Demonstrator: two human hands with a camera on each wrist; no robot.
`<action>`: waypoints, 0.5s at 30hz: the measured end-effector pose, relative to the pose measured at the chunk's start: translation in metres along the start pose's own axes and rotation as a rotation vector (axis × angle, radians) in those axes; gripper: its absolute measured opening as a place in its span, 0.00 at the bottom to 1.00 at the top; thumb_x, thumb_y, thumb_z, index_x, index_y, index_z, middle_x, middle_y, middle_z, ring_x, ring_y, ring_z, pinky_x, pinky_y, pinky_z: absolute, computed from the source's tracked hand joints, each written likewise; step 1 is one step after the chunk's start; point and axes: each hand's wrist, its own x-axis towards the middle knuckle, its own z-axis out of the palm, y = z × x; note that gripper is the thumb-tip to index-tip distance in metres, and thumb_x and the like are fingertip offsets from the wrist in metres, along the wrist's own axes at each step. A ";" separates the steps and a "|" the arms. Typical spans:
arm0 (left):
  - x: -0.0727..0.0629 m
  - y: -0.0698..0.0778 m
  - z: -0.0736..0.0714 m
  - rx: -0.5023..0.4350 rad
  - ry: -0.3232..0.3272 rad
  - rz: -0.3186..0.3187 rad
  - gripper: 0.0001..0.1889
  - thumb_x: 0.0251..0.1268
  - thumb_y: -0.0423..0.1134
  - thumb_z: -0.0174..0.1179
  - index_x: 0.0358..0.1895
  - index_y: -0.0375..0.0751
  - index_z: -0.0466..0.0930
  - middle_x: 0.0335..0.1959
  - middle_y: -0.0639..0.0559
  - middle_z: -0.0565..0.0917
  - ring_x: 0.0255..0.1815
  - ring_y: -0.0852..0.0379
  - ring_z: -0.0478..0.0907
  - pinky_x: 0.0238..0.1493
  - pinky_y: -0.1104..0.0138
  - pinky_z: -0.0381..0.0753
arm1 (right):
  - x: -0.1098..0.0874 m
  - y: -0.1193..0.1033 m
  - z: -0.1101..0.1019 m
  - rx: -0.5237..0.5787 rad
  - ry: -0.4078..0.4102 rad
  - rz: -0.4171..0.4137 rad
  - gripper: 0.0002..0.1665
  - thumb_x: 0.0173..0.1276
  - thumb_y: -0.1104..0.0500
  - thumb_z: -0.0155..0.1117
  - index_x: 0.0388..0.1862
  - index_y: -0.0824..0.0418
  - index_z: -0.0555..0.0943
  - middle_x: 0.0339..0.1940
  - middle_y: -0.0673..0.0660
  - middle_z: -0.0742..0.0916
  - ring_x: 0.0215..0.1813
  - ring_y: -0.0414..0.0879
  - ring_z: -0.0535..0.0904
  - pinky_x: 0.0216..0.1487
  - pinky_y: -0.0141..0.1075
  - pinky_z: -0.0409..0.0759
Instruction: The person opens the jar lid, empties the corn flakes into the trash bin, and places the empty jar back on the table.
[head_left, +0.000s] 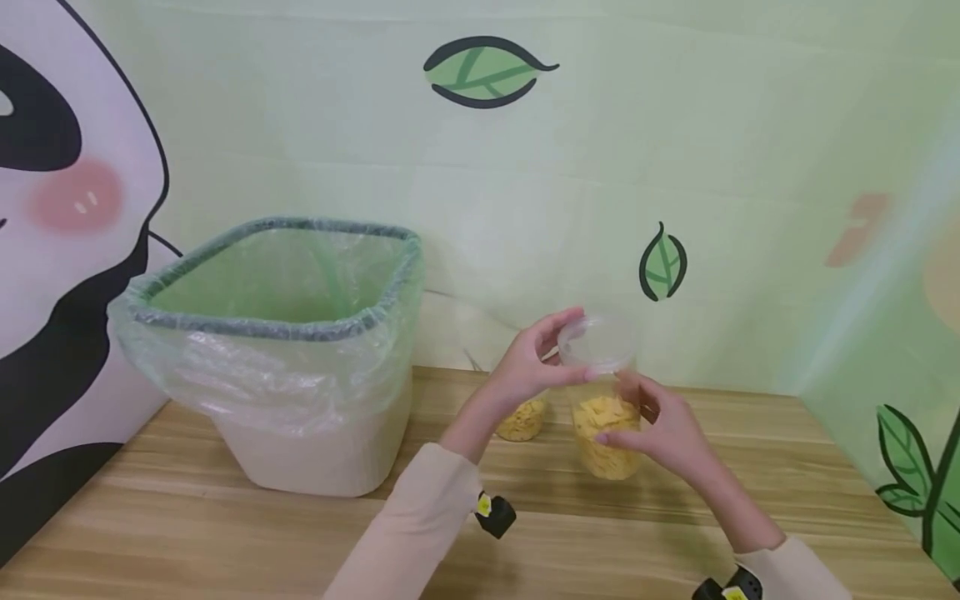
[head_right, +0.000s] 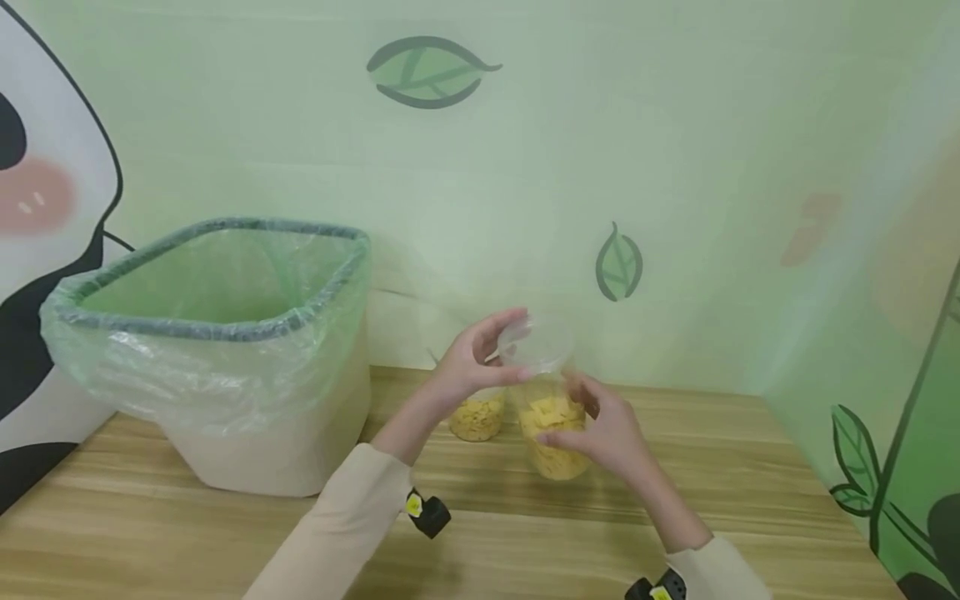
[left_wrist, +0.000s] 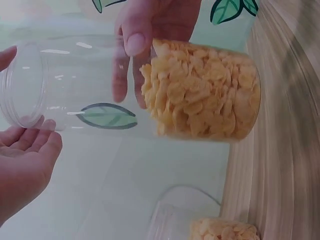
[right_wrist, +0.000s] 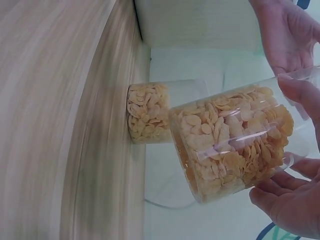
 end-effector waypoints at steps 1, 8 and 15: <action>-0.001 0.000 -0.001 -0.008 -0.011 0.003 0.39 0.49 0.29 0.64 0.67 0.40 0.58 0.65 0.47 0.64 0.66 0.55 0.60 0.64 0.63 0.61 | -0.001 -0.001 -0.001 0.006 -0.009 -0.005 0.49 0.47 0.55 0.75 0.65 0.68 0.62 0.57 0.66 0.75 0.62 0.60 0.67 0.61 0.52 0.64; -0.010 0.000 -0.003 -0.053 -0.105 0.023 0.40 0.48 0.27 0.62 0.68 0.40 0.56 0.65 0.46 0.64 0.64 0.54 0.63 0.60 0.64 0.66 | -0.010 -0.007 -0.007 0.002 -0.057 -0.063 0.45 0.45 0.59 0.76 0.61 0.72 0.66 0.54 0.67 0.77 0.59 0.59 0.70 0.60 0.47 0.65; -0.017 0.001 -0.004 -0.122 -0.211 0.077 0.41 0.46 0.24 0.61 0.68 0.34 0.53 0.66 0.41 0.62 0.62 0.51 0.62 0.57 0.59 0.70 | -0.019 -0.013 -0.007 -0.014 -0.089 -0.095 0.42 0.43 0.59 0.77 0.56 0.72 0.70 0.52 0.66 0.79 0.56 0.58 0.73 0.58 0.47 0.68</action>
